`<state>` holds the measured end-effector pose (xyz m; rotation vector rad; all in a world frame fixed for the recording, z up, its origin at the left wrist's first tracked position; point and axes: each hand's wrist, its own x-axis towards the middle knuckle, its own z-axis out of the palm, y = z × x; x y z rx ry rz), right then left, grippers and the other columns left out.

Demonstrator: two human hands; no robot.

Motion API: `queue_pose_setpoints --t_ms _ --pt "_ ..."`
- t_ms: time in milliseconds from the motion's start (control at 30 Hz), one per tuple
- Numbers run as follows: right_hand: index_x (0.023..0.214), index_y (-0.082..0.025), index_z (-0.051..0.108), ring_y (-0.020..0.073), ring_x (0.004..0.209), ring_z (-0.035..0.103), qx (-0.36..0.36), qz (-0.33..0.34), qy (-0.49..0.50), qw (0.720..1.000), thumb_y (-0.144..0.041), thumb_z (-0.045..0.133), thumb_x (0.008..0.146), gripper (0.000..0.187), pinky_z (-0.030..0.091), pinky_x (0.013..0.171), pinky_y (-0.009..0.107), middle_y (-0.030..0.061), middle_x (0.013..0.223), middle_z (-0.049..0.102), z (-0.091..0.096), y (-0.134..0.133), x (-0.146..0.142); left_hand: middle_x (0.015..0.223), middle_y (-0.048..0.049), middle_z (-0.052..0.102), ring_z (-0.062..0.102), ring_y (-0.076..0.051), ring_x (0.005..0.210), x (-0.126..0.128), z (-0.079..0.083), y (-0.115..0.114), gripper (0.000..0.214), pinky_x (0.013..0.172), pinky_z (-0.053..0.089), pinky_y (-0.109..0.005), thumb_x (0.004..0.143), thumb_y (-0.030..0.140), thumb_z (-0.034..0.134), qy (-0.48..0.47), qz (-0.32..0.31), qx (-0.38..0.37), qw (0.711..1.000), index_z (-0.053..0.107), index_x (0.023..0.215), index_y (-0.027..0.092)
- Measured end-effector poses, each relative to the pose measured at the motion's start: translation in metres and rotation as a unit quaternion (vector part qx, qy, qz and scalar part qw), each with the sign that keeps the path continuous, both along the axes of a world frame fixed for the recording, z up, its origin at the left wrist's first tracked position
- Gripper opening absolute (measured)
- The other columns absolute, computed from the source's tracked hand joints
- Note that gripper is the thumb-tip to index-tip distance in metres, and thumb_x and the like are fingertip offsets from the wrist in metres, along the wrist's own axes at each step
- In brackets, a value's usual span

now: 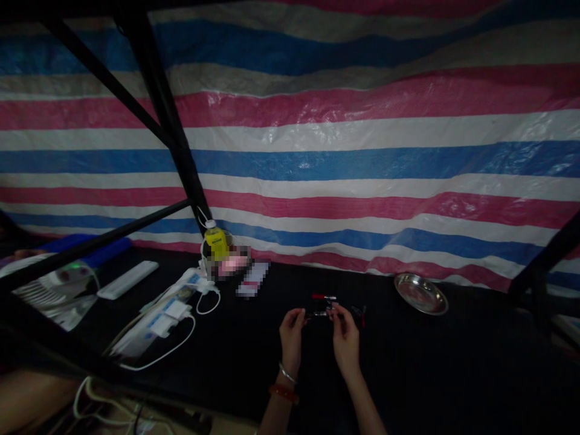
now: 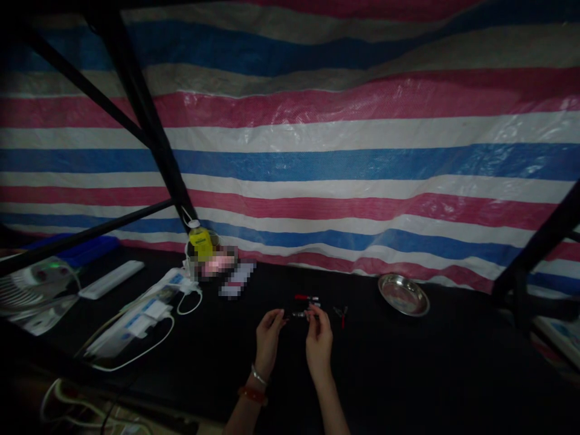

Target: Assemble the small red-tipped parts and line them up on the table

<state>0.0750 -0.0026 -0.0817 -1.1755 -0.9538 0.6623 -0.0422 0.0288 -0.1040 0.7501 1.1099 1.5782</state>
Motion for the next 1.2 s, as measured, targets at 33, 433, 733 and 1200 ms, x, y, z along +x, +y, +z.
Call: queue_pose_setpoints --t_ms 33,433,733,1200 --pt "0.099 -0.019 0.061 0.0199 0.089 0.062 0.001 0.004 -0.008 1.000 -0.043 0.052 0.079 0.033 0.048 0.083 0.035 0.0077 0.096 0.064 0.000 0.000 0.000 0.073 -0.0014 0.064 0.061 -0.014 0.070 0.000 0.000 0.000 0.033 0.066 0.051 -0.026 0.058 0.040 0.075 0.004 -0.001 0.001 1.000 0.064 0.074 0.013" --pt "0.117 -0.018 0.052 0.0201 0.095 0.063 0.021 0.038 -0.015 0.999 -0.036 0.051 0.083 0.039 0.046 0.089 0.037 0.0125 0.111 0.061 0.008 0.002 0.000 0.074 -0.0015 0.063 0.061 -0.013 0.068 -0.001 -0.007 0.003 0.032 0.064 0.049 -0.025 0.060 0.038 0.074 -0.010 0.000 -0.002 1.000 0.064 0.077 0.013" --pt "0.130 -0.019 0.041 0.0197 0.105 0.058 0.039 0.074 -0.158 0.984 -0.031 0.040 0.089 0.043 0.042 0.096 0.040 0.0124 0.117 0.058 0.013 0.002 0.006 0.071 -0.0004 0.062 0.061 -0.012 0.067 0.000 -0.003 0.001 0.033 0.063 0.048 -0.022 0.058 0.036 0.077 -0.067 -0.007 -0.008 0.998 0.064 0.076 0.012" --pt "0.138 -0.022 0.024 0.0182 0.104 0.060 0.033 0.127 -0.107 0.986 -0.029 0.041 0.089 0.052 0.047 0.090 0.035 0.0117 0.114 0.058 0.017 0.002 0.015 0.072 -0.0002 0.063 0.060 -0.011 0.067 0.004 0.001 0.000 0.033 0.066 0.051 -0.023 0.054 0.033 0.079 -0.101 -0.005 -0.024 0.995 0.064 0.073 0.012"
